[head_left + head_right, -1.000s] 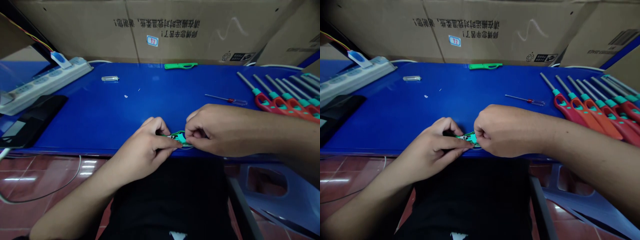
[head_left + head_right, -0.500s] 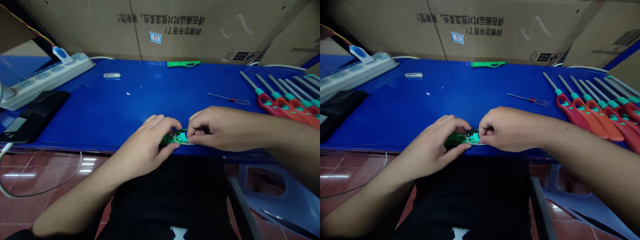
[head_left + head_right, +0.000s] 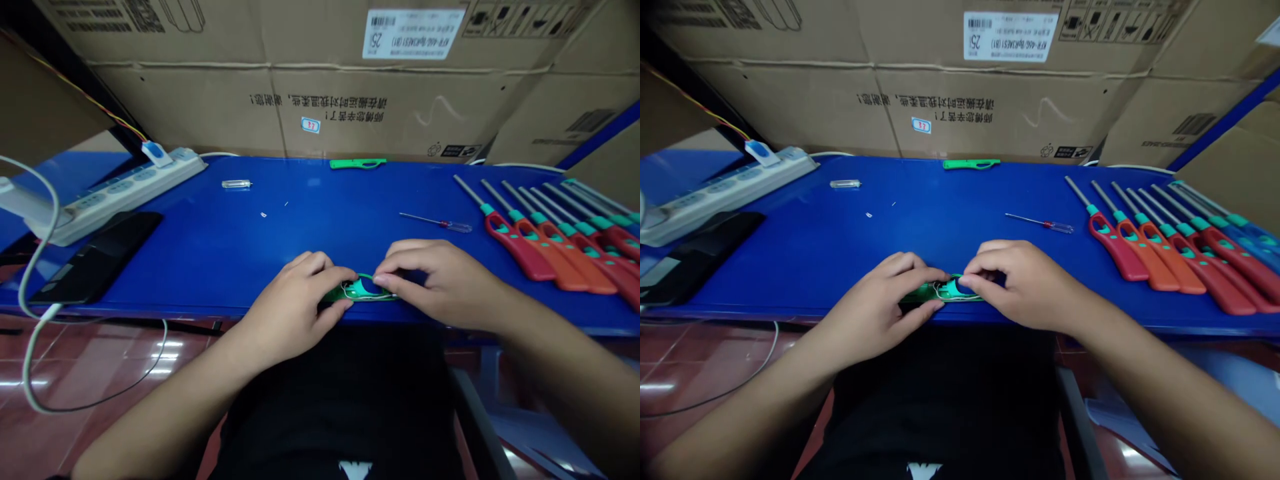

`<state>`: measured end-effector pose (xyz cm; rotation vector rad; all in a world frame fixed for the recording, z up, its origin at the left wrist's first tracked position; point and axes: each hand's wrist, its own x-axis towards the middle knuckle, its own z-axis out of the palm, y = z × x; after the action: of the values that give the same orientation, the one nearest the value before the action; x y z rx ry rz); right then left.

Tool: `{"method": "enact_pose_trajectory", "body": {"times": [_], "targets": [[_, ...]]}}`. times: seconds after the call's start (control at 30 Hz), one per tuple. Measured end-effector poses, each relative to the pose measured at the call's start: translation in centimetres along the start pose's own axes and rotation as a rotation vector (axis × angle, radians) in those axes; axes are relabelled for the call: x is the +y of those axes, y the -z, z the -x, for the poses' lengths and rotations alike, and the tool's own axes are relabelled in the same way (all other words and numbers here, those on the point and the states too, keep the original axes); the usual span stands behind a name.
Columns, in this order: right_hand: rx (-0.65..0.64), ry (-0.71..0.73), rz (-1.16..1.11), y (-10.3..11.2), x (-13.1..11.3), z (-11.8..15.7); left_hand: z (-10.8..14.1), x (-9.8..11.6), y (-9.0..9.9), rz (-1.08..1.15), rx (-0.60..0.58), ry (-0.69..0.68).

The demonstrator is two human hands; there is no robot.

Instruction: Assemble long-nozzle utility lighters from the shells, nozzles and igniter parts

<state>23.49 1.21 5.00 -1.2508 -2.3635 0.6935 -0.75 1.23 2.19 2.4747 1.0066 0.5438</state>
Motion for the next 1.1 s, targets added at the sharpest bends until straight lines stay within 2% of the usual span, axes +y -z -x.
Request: {"method": "enact_pose_trajectory", "body": {"times": [0.1,0.27,0.43,0.63,0.93,1.1], "targets": [[0.222,0.06,0.126,-1.1,0.0,2.3,0.2,0.2,0.4,-0.04,0.01,-0.01],[0.297,0.097,0.24,-3.6,-0.1,4.6,1.2,-0.1,1.0,-0.029,0.075,-0.041],[0.4,0.115,0.273,-4.6,0.1,3.8,1.7,-1.0,0.8,-0.018,0.135,-0.03],[0.335,0.129,0.251,-4.3,0.2,2.7,1.6,-1.2,0.3,-0.034,0.123,-0.012],[0.35,0.142,0.189,-4.8,0.6,2.7,0.1,0.4,-0.4,-0.055,0.111,-0.046],[0.354,0.131,0.168,-4.7,0.6,2.7,-0.6,0.4,-1.1,-0.037,0.13,-0.05]]}}
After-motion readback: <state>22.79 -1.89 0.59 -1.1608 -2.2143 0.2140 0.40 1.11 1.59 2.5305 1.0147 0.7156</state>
